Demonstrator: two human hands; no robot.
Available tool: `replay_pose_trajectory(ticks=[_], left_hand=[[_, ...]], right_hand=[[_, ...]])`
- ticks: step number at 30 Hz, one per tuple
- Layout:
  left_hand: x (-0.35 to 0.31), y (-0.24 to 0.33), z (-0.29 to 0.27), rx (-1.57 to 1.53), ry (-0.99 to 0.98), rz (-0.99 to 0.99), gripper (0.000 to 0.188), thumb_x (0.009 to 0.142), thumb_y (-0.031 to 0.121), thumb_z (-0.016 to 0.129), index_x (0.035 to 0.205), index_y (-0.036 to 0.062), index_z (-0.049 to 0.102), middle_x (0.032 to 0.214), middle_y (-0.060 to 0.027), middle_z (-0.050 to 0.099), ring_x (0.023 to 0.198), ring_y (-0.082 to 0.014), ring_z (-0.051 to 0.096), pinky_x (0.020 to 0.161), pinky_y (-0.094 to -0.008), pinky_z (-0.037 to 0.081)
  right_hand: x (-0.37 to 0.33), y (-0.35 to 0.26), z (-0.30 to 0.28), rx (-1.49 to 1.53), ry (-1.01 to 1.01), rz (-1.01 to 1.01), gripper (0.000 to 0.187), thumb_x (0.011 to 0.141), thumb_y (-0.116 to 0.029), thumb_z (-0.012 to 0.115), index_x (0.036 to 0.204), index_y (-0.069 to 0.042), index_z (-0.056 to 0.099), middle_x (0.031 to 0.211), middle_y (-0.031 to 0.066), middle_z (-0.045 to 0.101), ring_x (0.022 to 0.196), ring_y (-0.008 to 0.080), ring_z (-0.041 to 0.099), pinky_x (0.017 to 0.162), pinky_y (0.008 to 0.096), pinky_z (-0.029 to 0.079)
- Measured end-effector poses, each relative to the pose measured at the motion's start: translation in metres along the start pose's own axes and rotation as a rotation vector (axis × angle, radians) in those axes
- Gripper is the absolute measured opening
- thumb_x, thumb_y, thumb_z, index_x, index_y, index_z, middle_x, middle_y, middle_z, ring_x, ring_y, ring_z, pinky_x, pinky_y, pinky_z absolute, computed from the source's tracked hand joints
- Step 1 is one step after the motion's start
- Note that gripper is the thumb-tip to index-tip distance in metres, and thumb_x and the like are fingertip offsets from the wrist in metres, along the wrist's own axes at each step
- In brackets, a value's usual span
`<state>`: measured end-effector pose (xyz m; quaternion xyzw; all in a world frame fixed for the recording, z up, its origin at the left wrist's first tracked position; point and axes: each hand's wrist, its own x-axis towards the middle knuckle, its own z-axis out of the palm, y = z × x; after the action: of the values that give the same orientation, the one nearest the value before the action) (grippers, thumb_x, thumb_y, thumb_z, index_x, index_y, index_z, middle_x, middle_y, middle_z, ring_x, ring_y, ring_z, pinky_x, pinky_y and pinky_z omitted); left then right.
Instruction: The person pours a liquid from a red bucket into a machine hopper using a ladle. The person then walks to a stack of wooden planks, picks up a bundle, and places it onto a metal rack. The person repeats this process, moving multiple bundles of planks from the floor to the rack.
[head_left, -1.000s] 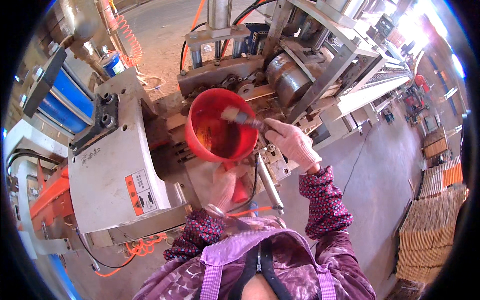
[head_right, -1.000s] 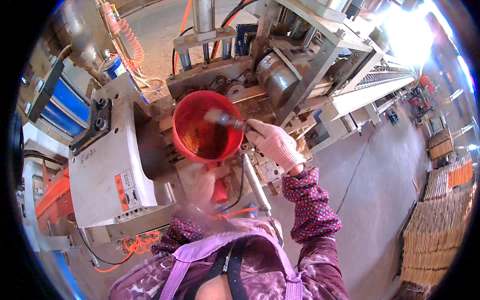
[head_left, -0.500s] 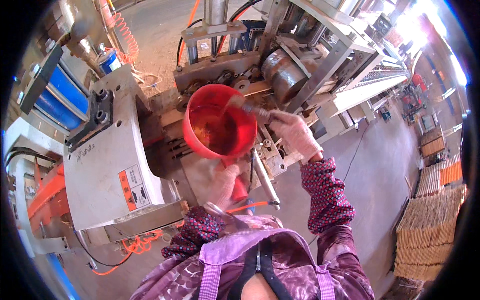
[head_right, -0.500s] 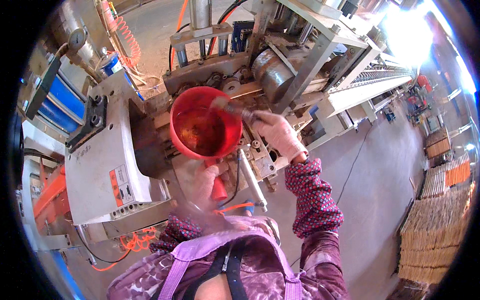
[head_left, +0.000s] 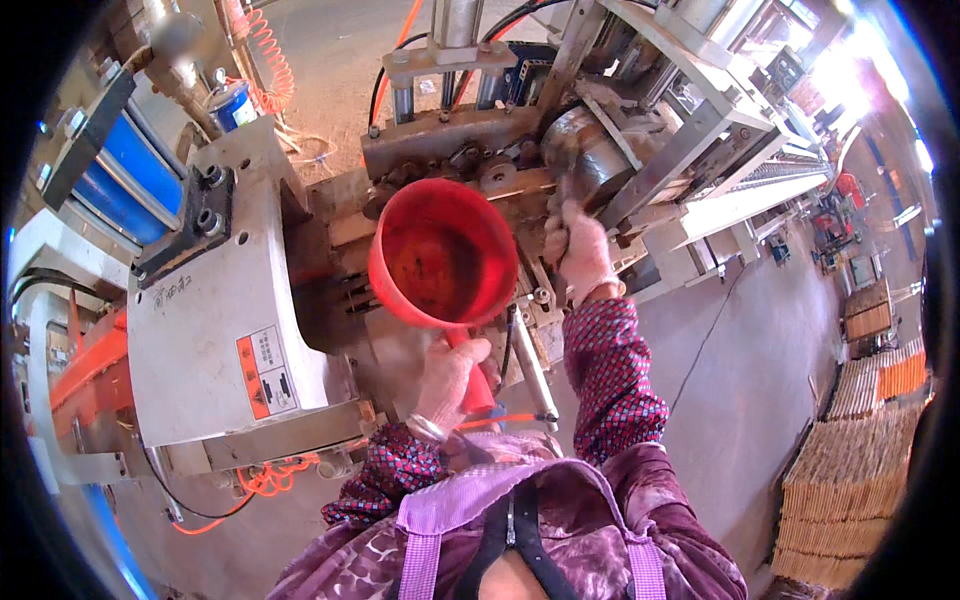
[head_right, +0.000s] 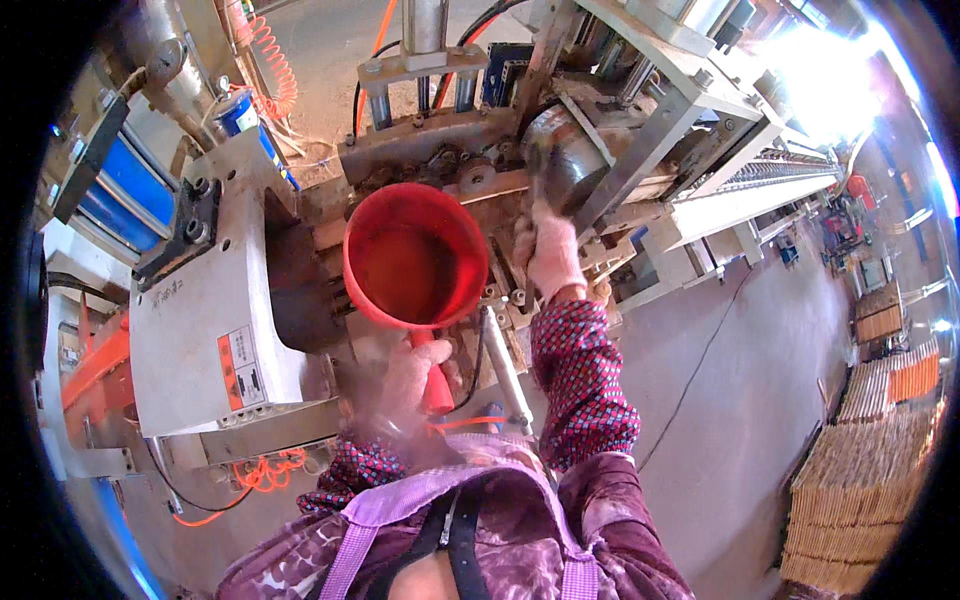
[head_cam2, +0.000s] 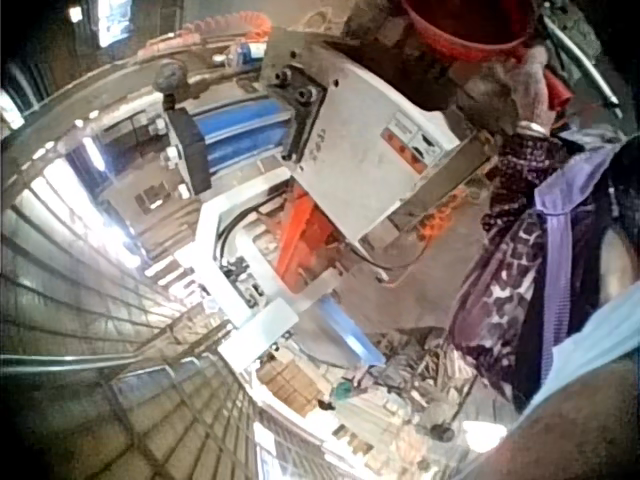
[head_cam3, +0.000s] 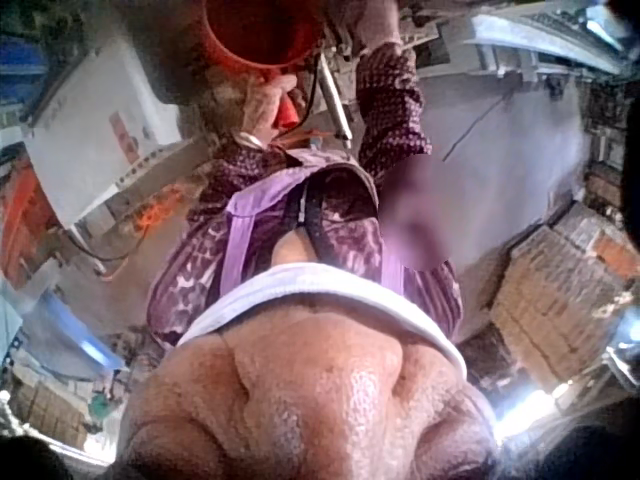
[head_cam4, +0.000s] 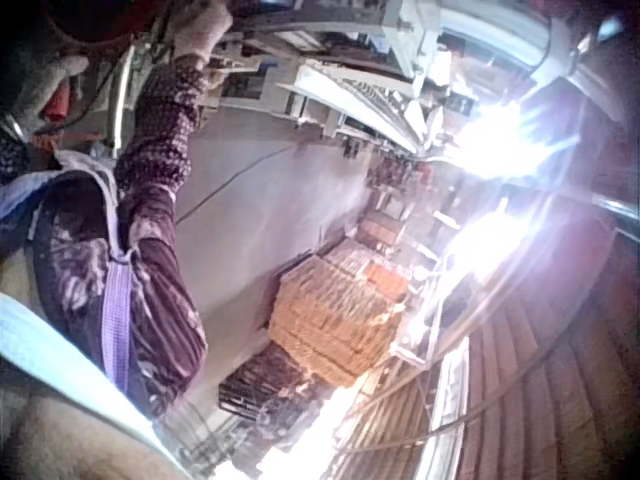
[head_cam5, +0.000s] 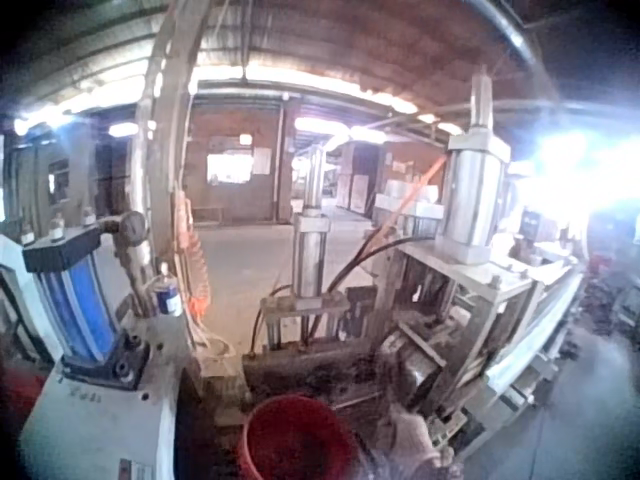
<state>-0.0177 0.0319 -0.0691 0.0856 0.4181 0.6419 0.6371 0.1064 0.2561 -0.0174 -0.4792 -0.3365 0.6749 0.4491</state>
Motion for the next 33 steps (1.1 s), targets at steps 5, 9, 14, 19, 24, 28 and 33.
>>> replay_pose_trajectory(ticks=[5,9,14,19,24,28,33], left_hand=[[-0.001,0.007,0.007,0.01,-0.014,-0.046,0.016,0.085,0.008,0.062,0.1,0.0034,0.058,0.068,-0.0042,0.059,0.056,-0.0156,0.06,0.052,-0.0296,0.051],[-0.006,0.009,0.005,-0.043,-0.075,-0.015,0.014,0.084,0.011,0.065,0.095,0.0042,0.06,0.067,-0.0045,0.06,0.056,-0.0153,0.06,0.05,-0.029,0.05],[-0.005,0.006,-0.006,0.086,-0.029,-0.033,0.011,0.085,0.008,0.061,0.095,0.0052,0.062,0.067,-0.0021,0.059,0.057,-0.0139,0.059,0.052,-0.0289,0.049],[-0.01,0.003,-0.006,0.019,-0.146,0.066,0.018,0.085,0.009,0.064,0.101,0.006,0.057,0.072,-0.0022,0.058,0.059,-0.0138,0.058,0.054,-0.0287,0.05],[-0.01,-0.007,-0.002,0.147,-0.175,0.138,0.021,0.086,0.007,0.062,0.106,0.0071,0.053,0.073,-0.0016,0.057,0.058,-0.0123,0.057,0.053,-0.0287,0.051],[-0.007,0.007,-0.008,0.132,-0.14,0.068,0.016,0.087,0.008,0.061,0.102,0.0065,0.056,0.077,-0.0021,0.058,0.061,-0.0129,0.058,0.054,-0.0291,0.052],[-0.002,0.007,-0.008,-0.079,-0.058,0.114,0.017,0.086,0.009,0.063,0.103,0.0065,0.063,0.072,-0.0019,0.062,0.059,-0.0114,0.059,0.055,-0.0268,0.05]], right_hand=[[0.022,0.0,-0.033,-0.163,0.01,-0.121,0.025,0.094,-0.034,0.059,0.091,-0.009,0.058,0.071,0.0043,0.056,0.048,0.0129,0.048,0.042,0.0258,0.036],[0.035,0.044,-0.064,-0.119,0.127,0.08,0.024,0.093,-0.032,0.058,0.092,-0.008,0.059,0.068,0.0052,0.055,0.049,0.0144,0.048,0.04,0.0296,0.036],[-0.058,0.003,-0.021,-0.548,-0.037,-0.069,0.025,0.097,-0.031,0.055,0.102,-0.007,0.063,0.071,-0.0001,0.053,0.049,0.0086,0.045,0.042,0.027,0.037],[-0.099,-0.017,-0.016,-1.671,-0.355,-0.92,0.025,0.089,-0.023,0.06,0.111,-0.011,0.064,0.073,0.0067,0.06,0.062,0.0176,0.062,0.049,0.0363,0.047],[-0.101,-0.002,0.019,-2.375,-0.316,-0.608,0.031,0.088,-0.023,0.059,0.117,-0.012,0.063,0.083,0.0116,0.067,0.086,0.0294,0.068,0.071,0.0377,0.053],[-0.084,-0.007,-0.01,-1.669,-0.423,-0.999,0.035,0.092,-0.026,0.059,0.123,-0.011,0.063,0.085,0.0128,0.069,0.074,0.0244,0.068,0.06,0.031,0.051],[-0.071,-0.026,-0.001,-0.61,-0.122,-0.241,0.026,0.096,-0.026,0.056,0.109,-0.005,0.064,0.075,0.0005,0.057,0.052,0.0097,0.049,0.044,0.0227,0.039]])
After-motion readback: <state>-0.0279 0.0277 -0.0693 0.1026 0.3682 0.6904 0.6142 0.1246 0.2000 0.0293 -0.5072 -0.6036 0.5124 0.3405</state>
